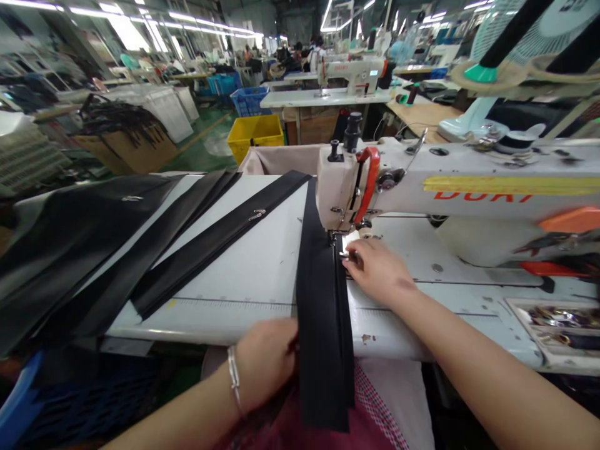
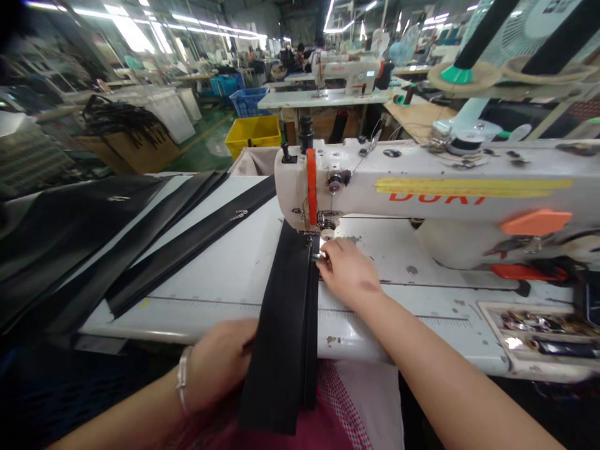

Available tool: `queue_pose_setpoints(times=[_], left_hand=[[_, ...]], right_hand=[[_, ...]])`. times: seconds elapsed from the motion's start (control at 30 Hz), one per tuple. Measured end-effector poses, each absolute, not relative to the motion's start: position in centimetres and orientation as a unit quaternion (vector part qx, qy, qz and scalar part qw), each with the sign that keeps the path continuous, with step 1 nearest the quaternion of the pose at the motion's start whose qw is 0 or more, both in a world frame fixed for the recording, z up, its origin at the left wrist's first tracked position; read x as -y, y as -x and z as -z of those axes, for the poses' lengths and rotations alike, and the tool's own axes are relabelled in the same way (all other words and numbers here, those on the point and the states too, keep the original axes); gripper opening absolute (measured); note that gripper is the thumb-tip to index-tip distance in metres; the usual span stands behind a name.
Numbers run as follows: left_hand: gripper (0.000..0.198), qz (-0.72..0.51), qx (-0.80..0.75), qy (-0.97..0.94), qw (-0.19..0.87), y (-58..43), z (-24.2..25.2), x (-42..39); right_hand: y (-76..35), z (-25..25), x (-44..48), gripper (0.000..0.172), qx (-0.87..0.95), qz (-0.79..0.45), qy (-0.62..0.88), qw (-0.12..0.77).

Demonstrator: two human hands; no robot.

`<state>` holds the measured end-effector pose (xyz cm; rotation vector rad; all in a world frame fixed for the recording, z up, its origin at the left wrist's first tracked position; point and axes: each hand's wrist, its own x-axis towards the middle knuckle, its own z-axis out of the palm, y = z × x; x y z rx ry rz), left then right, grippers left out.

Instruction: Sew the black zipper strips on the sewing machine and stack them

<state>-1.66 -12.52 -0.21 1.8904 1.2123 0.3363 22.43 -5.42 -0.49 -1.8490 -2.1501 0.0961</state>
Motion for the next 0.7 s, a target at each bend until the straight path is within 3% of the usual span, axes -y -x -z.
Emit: queue_pose_setpoints(times=[0.07, 0.17, 0.3, 0.43, 0.7], left_hand=[[0.031, -0.156, -0.480, -0.823, 0.260, 2.5, -1.0, 9.6], [0.062, -0.120, -0.316, -0.937, 0.087, 2.4, -0.8, 4.9], [0.079, -0.015, -0.134, -0.987, 0.086, 1.0, 0.4, 0.7], [0.078, -0.019, -0.118, -0.988, 0.096, 0.6, 0.3, 0.0], [0.092, -0.025, -0.127, -0.986, 0.103, 0.6, 1.1, 0.1]], right_hand=[[-22.4, 0.5, 9.5, 0.026, 0.803, -0.068, 0.573, 0.149], [-22.6, 1.2, 14.4, 0.046, 0.873, -0.121, 0.446, 0.152], [-22.7, 2.5, 16.9, 0.065, 0.907, -0.047, 0.394, 0.142], [-22.1, 3.1, 16.9, 0.050, 0.905, 0.034, 0.394, 0.157], [-21.8, 3.2, 16.2, 0.038, 0.896, 0.004, 0.382, 0.224]])
